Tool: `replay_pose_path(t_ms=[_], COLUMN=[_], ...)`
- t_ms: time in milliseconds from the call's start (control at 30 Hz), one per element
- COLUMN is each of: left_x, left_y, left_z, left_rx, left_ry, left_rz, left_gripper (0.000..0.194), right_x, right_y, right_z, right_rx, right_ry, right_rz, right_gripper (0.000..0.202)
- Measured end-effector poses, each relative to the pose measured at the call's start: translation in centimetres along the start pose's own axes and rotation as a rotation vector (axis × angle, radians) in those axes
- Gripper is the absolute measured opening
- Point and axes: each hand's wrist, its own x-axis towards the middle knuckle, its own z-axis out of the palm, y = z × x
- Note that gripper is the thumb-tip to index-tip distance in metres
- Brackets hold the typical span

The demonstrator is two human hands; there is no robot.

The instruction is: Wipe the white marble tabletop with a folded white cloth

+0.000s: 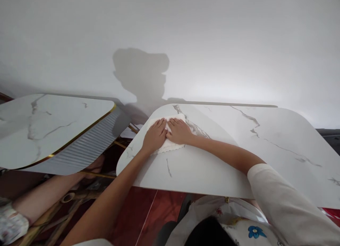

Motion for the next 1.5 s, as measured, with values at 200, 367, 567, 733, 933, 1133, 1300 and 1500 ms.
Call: replay_pose_path(t_ms=[200,367,567,733,933,1133,1300,1500], left_x=[4.9,8.5,12.4,14.4,14.2,10.2,4.8,-3.2], left_y=[-2.9,-4.0,-3.4,-1.0,2.0,3.8,4.5,5.6], left_z=[1.7,3.1,4.5,5.3,5.1,3.2,1.1,-1.9], left_rx=[0.001,0.034,0.012,-0.030,-0.082,-0.088,-0.104,-0.082], left_ry=[-0.024,-0.035,-0.034,-0.010,-0.074,-0.099,-0.086,-0.066], left_rz=[0.008,0.018,-0.012,0.015,0.119,0.228,0.219,0.105], left_gripper=[0.051,0.050,0.048,0.048,0.049,0.051,0.052,0.053], right_x=[4.5,7.2,8.6,7.4,3.9,-0.2,-3.4,-7.2], right_y=[3.0,5.6,8.7,10.6,10.6,7.6,3.3,-2.5], right_z=[1.3,2.1,1.8,0.6,-0.9,-1.2,-1.2,-1.7], right_rx=[-0.005,-0.023,-0.063,-0.114,-0.172,-0.185,-0.173,-0.132], right_ry=[-0.002,0.024,0.024,0.044,0.068,0.083,0.092,0.026], right_rz=[0.020,0.038,0.083,0.147,0.223,0.242,0.192,0.095], right_gripper=[0.050,0.048,0.047,0.047,0.050,0.054,0.055,0.057])
